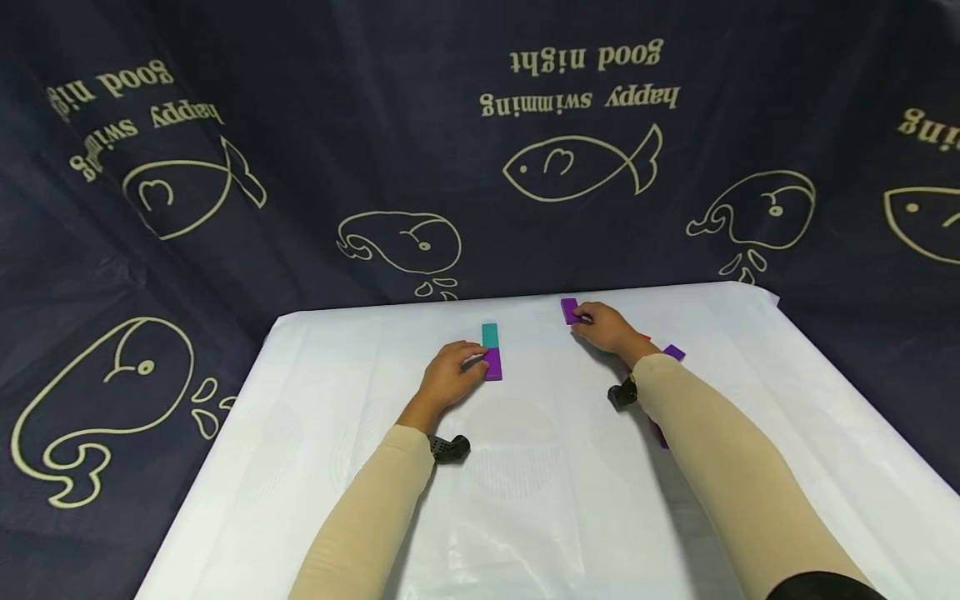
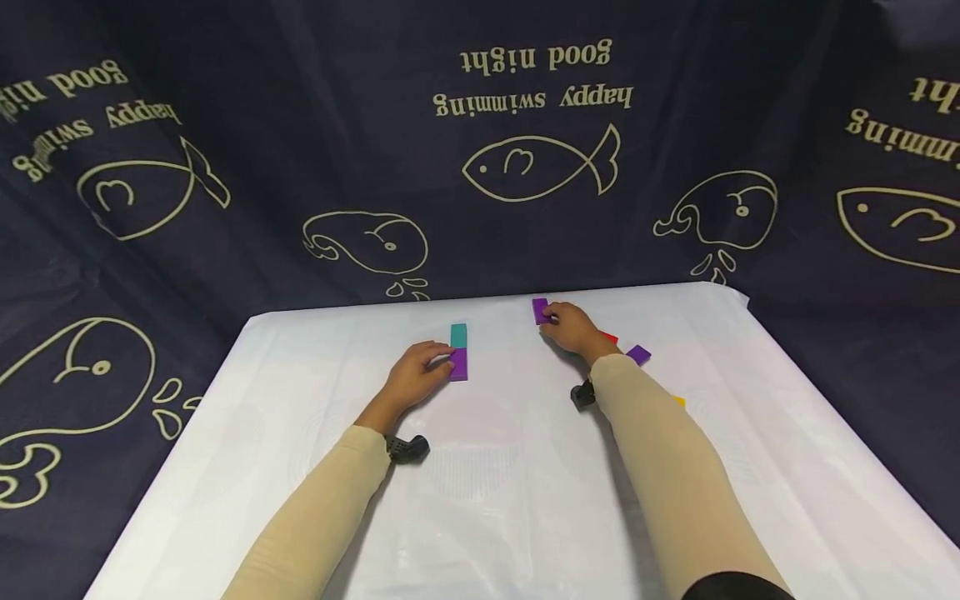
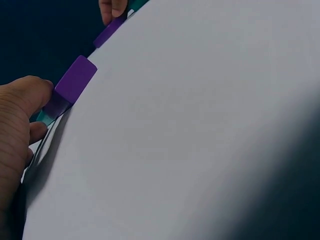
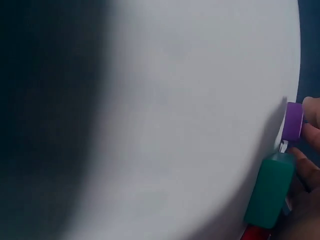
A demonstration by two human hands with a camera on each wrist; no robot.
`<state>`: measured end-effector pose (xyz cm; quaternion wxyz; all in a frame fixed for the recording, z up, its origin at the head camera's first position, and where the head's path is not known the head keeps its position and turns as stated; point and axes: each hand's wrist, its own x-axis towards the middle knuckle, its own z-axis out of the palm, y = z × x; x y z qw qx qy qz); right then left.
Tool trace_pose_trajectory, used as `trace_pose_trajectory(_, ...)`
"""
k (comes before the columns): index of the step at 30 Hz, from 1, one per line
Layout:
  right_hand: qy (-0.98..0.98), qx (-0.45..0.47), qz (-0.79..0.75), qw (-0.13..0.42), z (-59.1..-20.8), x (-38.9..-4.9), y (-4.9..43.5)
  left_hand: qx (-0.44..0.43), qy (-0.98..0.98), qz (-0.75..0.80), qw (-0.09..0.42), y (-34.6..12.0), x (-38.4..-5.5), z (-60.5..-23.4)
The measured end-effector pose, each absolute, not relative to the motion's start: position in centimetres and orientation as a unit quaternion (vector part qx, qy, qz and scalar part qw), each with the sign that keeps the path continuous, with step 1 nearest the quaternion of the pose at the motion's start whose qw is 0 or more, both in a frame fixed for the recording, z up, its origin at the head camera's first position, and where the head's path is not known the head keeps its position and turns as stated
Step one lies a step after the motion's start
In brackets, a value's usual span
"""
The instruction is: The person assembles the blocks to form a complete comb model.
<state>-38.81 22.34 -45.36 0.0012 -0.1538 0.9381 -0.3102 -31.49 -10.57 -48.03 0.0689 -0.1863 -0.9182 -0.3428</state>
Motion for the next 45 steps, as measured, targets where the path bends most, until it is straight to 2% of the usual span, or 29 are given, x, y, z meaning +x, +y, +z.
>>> trace_pose_trajectory(6,0.936,-0.149,-0.319,-0.018,-45.7,-38.3,22.3,-0.183,-0.919,-0.342,0.063,-10.7,-31.3,-48.3)
trace_pose_trajectory(19,0.942,-0.126,-0.309,0.03,-45.6,-38.5,22.2,-0.186,-0.92,-0.34,0.063,-10.8,-31.3,-48.6)
trace_pose_trajectory(31,0.935,-0.112,-0.334,0.042,-45.1,-38.2,21.9,-0.189,-0.917,-0.345,0.071,-10.8,-31.4,-48.2)
trace_pose_trajectory(45,0.946,-0.118,-0.293,0.067,-44.8,-38.6,21.8,-0.185,-0.919,-0.341,0.073,-10.8,-31.7,-48.4)
